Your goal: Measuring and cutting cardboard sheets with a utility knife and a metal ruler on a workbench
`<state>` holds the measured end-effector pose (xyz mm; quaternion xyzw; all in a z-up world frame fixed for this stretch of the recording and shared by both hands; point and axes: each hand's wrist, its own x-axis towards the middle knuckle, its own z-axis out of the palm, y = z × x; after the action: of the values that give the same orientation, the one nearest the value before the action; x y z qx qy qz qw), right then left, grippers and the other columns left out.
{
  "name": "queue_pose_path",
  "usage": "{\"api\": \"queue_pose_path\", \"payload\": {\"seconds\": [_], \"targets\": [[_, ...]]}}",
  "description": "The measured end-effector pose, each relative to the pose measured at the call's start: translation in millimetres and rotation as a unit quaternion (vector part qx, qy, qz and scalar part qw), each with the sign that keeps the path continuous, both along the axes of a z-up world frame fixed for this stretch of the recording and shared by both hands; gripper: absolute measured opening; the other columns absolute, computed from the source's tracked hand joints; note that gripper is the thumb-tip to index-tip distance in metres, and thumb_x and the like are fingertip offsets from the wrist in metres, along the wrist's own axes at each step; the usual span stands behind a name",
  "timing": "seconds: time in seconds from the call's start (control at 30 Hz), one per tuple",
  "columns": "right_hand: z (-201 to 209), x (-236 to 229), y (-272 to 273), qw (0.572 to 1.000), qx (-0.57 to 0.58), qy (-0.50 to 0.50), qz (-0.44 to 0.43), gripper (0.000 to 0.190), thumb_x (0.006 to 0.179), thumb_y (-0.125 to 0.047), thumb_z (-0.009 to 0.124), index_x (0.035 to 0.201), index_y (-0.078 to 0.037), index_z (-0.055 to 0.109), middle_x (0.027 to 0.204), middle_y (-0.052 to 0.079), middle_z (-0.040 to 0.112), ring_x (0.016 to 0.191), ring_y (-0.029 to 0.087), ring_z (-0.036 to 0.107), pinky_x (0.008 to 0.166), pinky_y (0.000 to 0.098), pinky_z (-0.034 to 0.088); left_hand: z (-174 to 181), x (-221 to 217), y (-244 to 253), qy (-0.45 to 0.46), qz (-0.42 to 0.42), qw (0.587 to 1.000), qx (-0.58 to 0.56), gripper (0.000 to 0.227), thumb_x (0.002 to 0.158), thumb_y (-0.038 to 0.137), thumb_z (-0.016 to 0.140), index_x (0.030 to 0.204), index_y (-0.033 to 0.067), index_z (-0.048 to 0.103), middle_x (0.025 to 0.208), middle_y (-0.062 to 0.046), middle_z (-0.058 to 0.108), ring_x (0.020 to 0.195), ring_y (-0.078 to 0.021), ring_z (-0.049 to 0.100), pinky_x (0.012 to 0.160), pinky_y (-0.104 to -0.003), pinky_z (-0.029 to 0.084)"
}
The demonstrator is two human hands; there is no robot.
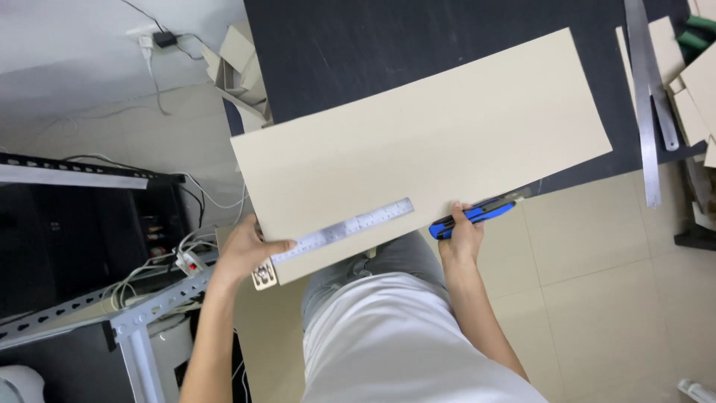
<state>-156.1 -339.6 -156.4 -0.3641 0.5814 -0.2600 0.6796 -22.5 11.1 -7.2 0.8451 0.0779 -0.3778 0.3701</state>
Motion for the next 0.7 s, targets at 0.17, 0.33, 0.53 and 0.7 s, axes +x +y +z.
{"api": "queue_pose_path", "payload": {"seconds": [0.17,0.33,0.53,0.7], "targets": [[48,33,14,0.99,-0.128,-0.025,-0.046,0.055,0.079,0.007,0.076,0.121,-0.01,0.045,0.091,-0.003,0.049,0.084,0.012,0.061,0.082,0.0275,0.057,2,-16,-7,0.0,0.022,0.999,-0.035,0.077,0.06,0.022,0.091,0.123,-0.0091,0.059,0.094,-0.029,0.073,0.093,-0.0439,0.072,0.082,-0.051,0.054],[46,44,-78,0.964,-0.255,-0.073,-0.021,0.06,0.077,0.014,0.075,0.128,-0.01,0.053,0.09,-0.005,0.052,0.084,0.008,0.062,0.081,0.0204,0.055,-41,-22,20,-0.013,0.059,0.995,-0.079,0.073,0.056,0.021,0.095,0.119,0.0009,0.064,0.071,-0.015,0.069,0.071,-0.0304,0.068,0.072,-0.037,0.052],[136,33,-236,0.948,-0.285,-0.042,0.134,0.06,0.076,0.002,0.076,0.132,-0.015,0.061,0.089,-0.011,0.055,0.082,0.002,0.058,0.085,0.015,0.052,-19,1,43,-0.035,0.081,0.995,-0.035,0.055,0.069,0.028,0.09,0.116,0.0146,0.066,0.063,0.0,0.062,0.05,-0.0115,0.053,0.051,-0.025,0.037],[138,37,-387,0.82,-0.365,0.073,0.435,0.059,0.085,-0.009,0.074,0.141,-0.015,0.057,0.108,-0.008,0.056,0.102,0.0,0.056,0.091,0.0159,0.05,-6,10,62,-0.125,0.15,0.977,-0.088,0.046,0.075,0.025,0.085,0.114,0.0127,0.065,0.066,0.002,0.054,0.061,-0.0106,0.042,0.066,-0.025,0.036]]}}
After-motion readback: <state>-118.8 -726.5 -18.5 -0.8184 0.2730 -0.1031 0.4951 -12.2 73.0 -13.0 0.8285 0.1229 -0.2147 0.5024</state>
